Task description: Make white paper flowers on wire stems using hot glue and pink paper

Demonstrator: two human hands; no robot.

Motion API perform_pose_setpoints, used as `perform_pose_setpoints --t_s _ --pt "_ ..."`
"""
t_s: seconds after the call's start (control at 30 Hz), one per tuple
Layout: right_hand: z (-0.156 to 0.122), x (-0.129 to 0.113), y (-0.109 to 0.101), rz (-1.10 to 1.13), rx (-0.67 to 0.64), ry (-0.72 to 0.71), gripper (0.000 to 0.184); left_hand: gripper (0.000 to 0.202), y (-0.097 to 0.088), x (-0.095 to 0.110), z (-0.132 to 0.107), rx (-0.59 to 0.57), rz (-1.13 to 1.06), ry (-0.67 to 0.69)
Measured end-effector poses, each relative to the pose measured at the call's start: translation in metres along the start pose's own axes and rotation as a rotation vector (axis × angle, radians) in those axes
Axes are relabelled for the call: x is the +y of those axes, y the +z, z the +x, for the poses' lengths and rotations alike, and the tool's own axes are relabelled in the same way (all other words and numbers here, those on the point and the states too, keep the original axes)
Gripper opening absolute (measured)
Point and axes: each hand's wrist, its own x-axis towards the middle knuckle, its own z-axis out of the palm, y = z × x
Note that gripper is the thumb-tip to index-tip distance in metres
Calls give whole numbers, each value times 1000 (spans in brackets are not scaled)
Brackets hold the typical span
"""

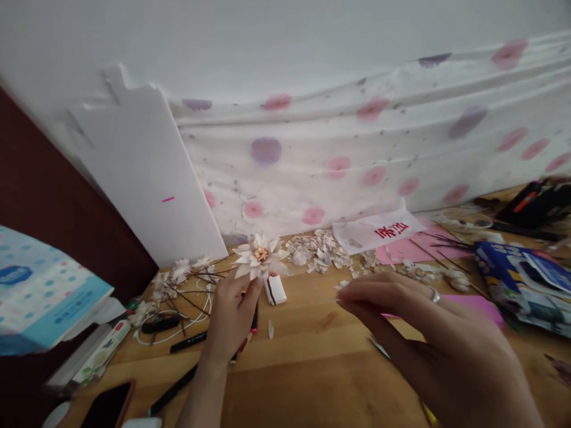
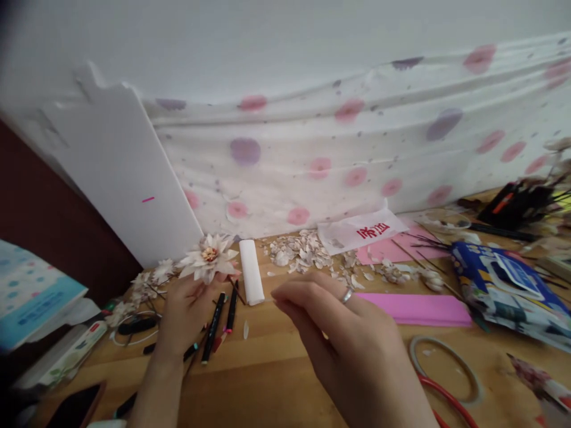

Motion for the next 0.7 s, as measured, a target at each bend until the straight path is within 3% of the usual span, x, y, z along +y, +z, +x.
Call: perform_pose_setpoints --t_s 0.17,0.43,0.57,0.7 --pt "-5 8 -8 -34 -79 -71 19 25 -3 3 -1 138 60 130" --pt "-2 8 -5 -73 -56 -32 11 24 -1 -7 1 193 82 308" --pt "-1 7 -3 -77 -69 -14 10 26 0 -8 2 224 67 303" --pt "-2 7 -4 -51 -76 -23 9 26 1 1 0 181 49 229"
